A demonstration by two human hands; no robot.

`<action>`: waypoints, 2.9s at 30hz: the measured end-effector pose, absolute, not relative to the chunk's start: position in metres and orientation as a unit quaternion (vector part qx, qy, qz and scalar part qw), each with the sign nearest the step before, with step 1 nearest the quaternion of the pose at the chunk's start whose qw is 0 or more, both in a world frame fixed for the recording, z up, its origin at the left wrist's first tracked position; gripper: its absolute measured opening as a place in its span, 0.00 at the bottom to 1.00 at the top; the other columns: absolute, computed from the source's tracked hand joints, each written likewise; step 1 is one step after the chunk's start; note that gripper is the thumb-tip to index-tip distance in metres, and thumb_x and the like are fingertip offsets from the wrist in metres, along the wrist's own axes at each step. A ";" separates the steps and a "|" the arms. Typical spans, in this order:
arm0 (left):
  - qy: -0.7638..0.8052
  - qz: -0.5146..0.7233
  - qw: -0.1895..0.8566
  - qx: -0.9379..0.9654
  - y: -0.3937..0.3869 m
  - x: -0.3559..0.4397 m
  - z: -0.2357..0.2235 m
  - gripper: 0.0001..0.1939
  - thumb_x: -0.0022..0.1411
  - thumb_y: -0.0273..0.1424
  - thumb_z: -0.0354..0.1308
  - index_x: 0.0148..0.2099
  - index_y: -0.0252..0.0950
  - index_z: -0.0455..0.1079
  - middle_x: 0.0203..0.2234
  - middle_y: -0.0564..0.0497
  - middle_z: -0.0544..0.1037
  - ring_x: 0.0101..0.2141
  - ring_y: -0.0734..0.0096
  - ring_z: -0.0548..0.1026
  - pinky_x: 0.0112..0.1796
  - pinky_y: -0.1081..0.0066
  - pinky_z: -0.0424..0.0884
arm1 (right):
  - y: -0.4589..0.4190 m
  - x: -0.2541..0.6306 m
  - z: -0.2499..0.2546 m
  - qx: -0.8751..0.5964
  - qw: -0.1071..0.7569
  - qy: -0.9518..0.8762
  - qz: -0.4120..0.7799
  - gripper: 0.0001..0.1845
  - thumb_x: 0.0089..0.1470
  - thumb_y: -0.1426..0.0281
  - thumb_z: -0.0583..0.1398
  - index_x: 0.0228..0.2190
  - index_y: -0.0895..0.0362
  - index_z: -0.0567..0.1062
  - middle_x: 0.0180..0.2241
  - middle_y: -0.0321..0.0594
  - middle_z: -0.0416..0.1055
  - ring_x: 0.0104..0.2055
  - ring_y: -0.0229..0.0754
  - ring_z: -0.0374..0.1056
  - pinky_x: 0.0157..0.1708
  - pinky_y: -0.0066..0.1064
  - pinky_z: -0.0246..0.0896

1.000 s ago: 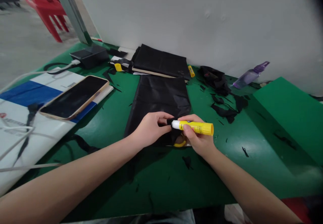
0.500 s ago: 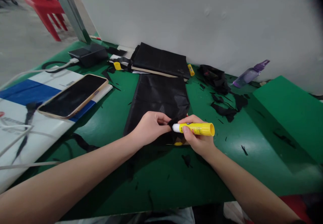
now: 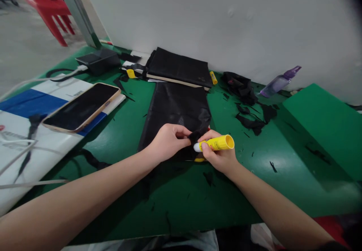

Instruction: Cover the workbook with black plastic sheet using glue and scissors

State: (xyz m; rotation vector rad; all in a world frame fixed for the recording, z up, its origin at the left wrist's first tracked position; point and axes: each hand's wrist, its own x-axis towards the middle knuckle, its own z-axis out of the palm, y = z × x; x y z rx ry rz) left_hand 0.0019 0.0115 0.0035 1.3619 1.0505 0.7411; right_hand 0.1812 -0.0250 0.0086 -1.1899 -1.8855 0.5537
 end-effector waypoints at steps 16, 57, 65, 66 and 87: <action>0.439 0.322 0.576 0.610 0.012 -0.002 0.004 0.04 0.53 0.29 0.62 0.34 0.35 0.73 0.23 0.53 0.77 0.26 0.73 0.74 0.28 0.74 0.68 | -0.022 0.190 0.001 -0.469 0.560 -0.663 0.166 0.08 0.56 0.63 0.58 0.38 0.51 0.71 0.34 0.39 0.69 0.30 0.39 0.67 0.28 0.33 0.65; 0.449 0.333 0.546 0.625 0.011 -0.001 0.004 0.03 0.52 0.25 0.59 0.32 0.35 0.73 0.20 0.58 0.71 0.23 0.79 0.67 0.25 0.76 0.62 | -0.019 0.184 0.003 -0.484 0.467 -0.686 0.278 0.05 0.55 0.66 0.59 0.30 0.54 0.73 0.26 0.34 0.69 0.25 0.34 0.63 0.23 0.26 0.59; 0.427 0.341 0.564 0.619 0.014 0.000 0.003 0.02 0.53 0.25 0.59 0.32 0.35 0.72 0.21 0.57 0.72 0.23 0.79 0.67 0.24 0.77 0.62 | -0.029 0.186 0.004 -0.434 0.460 -0.725 0.273 0.01 0.51 0.70 0.60 0.28 0.54 0.72 0.24 0.32 0.68 0.24 0.34 0.64 0.22 0.26 0.60; 0.426 0.342 0.566 0.618 0.014 -0.001 0.003 0.02 0.53 0.26 0.59 0.32 0.35 0.72 0.21 0.57 0.72 0.23 0.79 0.67 0.24 0.77 0.62 | -0.029 0.187 0.003 -0.414 0.488 -0.721 0.267 0.02 0.51 0.70 0.59 0.28 0.54 0.72 0.24 0.33 0.69 0.25 0.34 0.64 0.23 0.27 0.61; 0.391 0.346 0.582 0.623 0.013 -0.005 0.002 0.10 0.54 0.30 0.63 0.41 0.37 0.75 0.34 0.52 0.81 0.36 0.70 0.77 0.41 0.69 0.71 | -0.021 0.186 0.000 -0.448 0.518 -0.686 0.245 0.08 0.57 0.64 0.58 0.39 0.51 0.72 0.36 0.38 0.70 0.33 0.38 0.66 0.29 0.31 0.64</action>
